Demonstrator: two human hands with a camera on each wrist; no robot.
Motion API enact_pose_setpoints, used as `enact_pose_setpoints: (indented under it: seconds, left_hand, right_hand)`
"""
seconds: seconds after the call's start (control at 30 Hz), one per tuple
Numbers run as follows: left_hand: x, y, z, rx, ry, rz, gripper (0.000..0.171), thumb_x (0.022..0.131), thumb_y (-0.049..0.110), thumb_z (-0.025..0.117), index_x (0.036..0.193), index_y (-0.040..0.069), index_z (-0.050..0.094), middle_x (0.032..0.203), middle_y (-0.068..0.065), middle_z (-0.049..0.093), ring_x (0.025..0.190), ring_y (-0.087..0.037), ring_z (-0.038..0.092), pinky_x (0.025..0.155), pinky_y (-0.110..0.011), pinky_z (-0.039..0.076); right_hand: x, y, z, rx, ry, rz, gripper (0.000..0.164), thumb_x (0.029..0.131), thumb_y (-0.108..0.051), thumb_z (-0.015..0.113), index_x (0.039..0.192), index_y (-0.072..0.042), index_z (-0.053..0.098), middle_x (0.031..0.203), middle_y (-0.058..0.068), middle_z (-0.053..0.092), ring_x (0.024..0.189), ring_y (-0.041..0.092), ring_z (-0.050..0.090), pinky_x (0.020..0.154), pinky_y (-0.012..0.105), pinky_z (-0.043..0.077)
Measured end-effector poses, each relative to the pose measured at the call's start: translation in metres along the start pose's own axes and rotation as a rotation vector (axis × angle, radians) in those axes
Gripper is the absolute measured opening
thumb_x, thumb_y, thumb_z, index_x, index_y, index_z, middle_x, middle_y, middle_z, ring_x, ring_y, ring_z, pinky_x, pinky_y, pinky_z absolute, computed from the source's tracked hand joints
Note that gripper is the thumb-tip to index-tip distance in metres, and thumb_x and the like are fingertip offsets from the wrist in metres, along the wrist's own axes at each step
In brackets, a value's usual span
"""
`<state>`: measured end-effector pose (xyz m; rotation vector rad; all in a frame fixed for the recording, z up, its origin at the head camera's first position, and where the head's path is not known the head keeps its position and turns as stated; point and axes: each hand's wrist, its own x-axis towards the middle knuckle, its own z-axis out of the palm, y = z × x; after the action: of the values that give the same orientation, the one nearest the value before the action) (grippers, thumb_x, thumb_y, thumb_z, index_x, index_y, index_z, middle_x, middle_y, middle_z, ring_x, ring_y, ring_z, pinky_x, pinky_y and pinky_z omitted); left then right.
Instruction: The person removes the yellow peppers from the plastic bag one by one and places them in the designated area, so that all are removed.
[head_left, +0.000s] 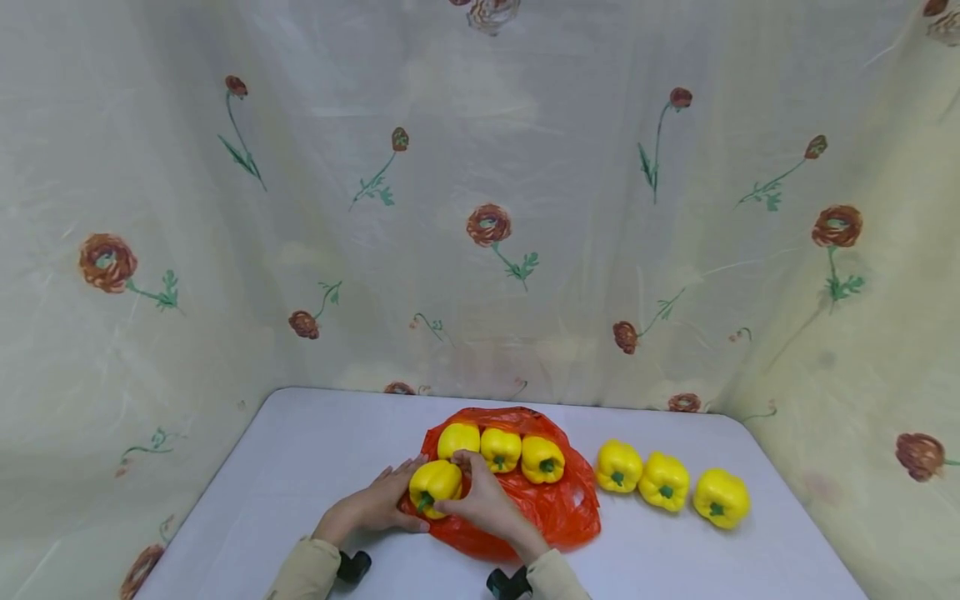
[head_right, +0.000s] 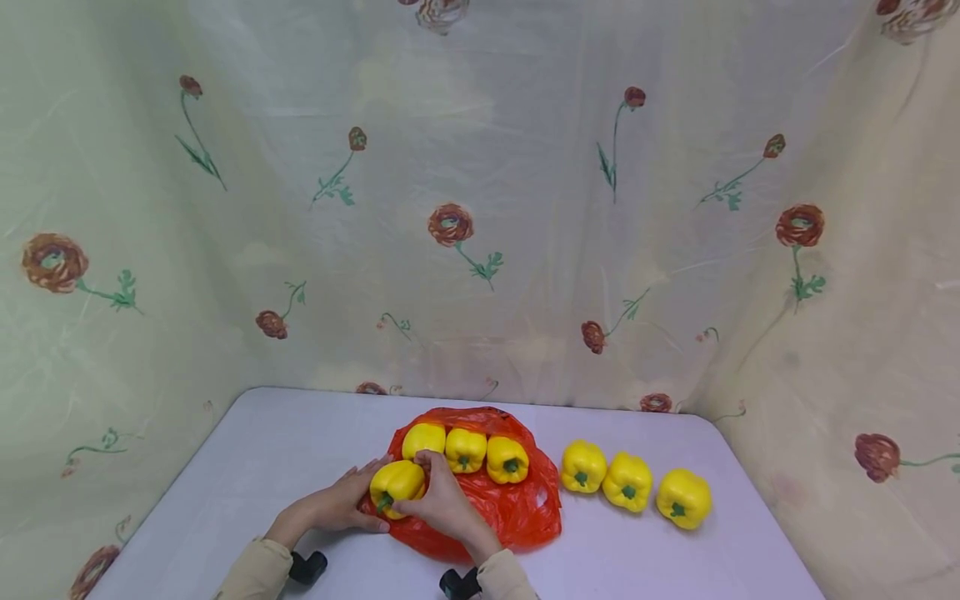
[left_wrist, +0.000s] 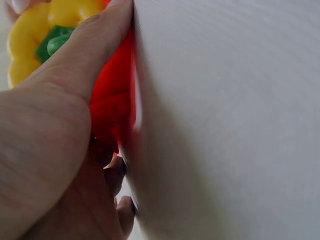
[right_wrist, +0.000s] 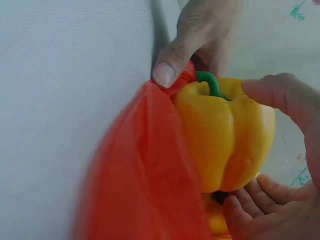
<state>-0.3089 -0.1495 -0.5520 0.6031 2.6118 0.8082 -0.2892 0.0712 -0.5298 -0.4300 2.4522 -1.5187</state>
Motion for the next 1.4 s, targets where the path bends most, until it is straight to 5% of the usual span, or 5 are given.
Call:
enact_pose_setpoints:
  seconds: [0.73, 1.4]
  left_hand:
    - [-0.003, 0.0, -0.002, -0.018, 0.003, 0.015, 0.101, 0.079, 0.053, 0.073, 0.154, 0.01, 0.022, 0.161, -0.008, 0.022, 0.148, -0.033, 0.019, 0.119, -0.06, 0.008]
    - [0.002, -0.004, 0.001, 0.03, -0.003, 0.009, 0.102, 0.078, 0.054, 0.073, 0.155, 0.012, 0.02, 0.161, -0.006, 0.023, 0.148, -0.031, 0.019, 0.12, -0.057, 0.01]
  right_hand:
    - [0.003, 0.008, 0.013, -0.078, 0.05, 0.023, 0.082, 0.077, -0.038, 0.081, 0.139, -0.004, 0.039, 0.139, 0.015, 0.044, 0.122, 0.029, 0.047, 0.107, 0.056, 0.039]
    - [-0.001, 0.01, 0.0, -0.104, 0.014, 0.026, 0.077, 0.077, -0.031, 0.081, 0.138, -0.008, 0.04, 0.136, 0.013, 0.047, 0.119, 0.028, 0.048, 0.105, 0.057, 0.041]
